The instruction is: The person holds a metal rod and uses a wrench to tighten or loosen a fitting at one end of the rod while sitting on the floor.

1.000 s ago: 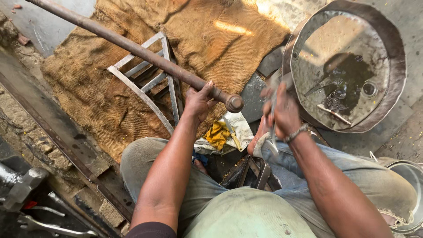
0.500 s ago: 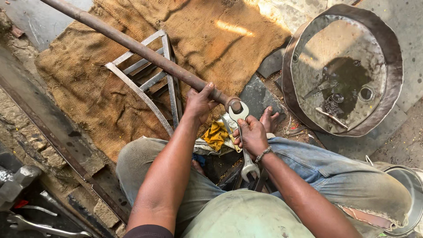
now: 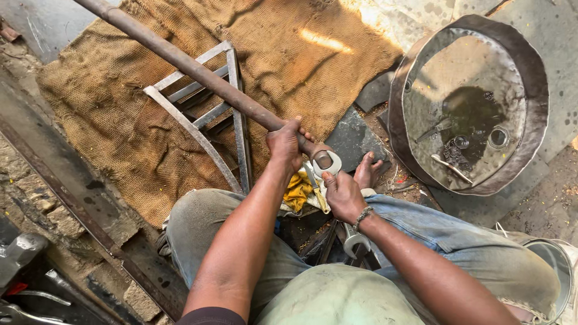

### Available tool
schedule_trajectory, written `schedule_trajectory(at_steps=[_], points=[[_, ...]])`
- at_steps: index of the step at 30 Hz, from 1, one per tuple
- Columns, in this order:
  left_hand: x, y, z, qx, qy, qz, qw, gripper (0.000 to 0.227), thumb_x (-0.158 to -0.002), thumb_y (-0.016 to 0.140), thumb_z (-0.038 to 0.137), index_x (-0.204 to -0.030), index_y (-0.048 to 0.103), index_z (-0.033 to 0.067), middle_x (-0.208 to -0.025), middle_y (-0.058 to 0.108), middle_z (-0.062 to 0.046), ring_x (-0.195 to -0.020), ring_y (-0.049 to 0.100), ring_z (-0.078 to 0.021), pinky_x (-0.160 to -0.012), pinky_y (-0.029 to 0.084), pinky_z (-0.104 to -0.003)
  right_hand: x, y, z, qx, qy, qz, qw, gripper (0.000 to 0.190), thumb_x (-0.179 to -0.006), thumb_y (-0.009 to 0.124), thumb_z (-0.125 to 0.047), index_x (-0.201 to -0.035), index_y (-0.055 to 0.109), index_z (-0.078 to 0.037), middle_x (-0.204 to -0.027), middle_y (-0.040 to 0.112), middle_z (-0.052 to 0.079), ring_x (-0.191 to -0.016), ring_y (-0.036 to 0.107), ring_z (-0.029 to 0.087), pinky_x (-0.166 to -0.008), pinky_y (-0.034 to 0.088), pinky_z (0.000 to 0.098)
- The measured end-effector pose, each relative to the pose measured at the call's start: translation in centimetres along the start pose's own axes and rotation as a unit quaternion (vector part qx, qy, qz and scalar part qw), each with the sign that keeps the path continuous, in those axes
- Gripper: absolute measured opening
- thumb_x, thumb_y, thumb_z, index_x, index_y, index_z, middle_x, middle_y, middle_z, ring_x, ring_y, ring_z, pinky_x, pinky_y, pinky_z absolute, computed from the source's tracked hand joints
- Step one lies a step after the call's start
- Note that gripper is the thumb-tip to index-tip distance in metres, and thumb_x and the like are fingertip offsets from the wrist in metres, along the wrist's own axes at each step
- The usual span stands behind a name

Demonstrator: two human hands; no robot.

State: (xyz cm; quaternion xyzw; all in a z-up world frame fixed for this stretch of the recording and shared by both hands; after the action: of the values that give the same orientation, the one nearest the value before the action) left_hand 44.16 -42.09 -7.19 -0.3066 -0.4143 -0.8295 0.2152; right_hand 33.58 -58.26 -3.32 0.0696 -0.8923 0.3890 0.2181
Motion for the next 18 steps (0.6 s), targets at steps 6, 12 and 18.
schedule_trajectory(at_steps=[6,12,18], points=[[-0.1,0.5,-0.1,0.002,-0.028,0.011,1.000,0.018,-0.090,0.070,0.001,-0.092,0.052,-0.0004,-0.067,0.057,-0.009,-0.053,0.059,-0.0208,-0.050,0.058,-0.037,-0.3,-1.2,-0.5,-0.014,-0.015,-0.039,0.999,0.046,-0.100,0.052,-0.043,-0.105,0.064,0.001,-0.086,0.071,0.028,-0.091,0.072,0.046,-0.082,0.053,0.0524],[-0.5,0.8,-0.5,0.025,-0.039,0.008,0.999,0.015,-0.091,0.068,0.000,-0.091,0.052,-0.0006,-0.069,0.058,-0.010,-0.056,0.060,-0.0215,-0.052,0.060,-0.038,-2.4,-2.6,0.5,0.212,-0.141,0.022,0.967,0.051,-0.104,0.058,-0.048,-0.095,0.073,0.000,-0.110,0.046,0.058,-0.130,0.017,0.076,-0.106,0.000,0.0750],[0.1,0.0,0.1,-0.018,-0.007,0.026,0.999,0.016,-0.089,0.069,-0.001,-0.088,0.053,-0.0009,-0.068,0.057,-0.010,-0.054,0.059,-0.0218,-0.049,0.058,-0.038,-0.9,-0.3,1.3,0.036,-0.045,-0.038,0.998,0.051,-0.101,0.051,-0.048,-0.100,0.067,0.000,-0.094,0.068,0.034,-0.110,0.059,0.057,-0.103,0.033,0.0638]])
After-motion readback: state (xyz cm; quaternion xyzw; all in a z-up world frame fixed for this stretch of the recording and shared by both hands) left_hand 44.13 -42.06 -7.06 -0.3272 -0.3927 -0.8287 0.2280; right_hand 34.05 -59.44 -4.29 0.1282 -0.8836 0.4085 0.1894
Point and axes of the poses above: each hand's wrist, its own x-axis away from the middle knuckle, its own y-axis out of the palm, z = x × y, the point moved 5 cm from there along -x, towards the middle knuckle
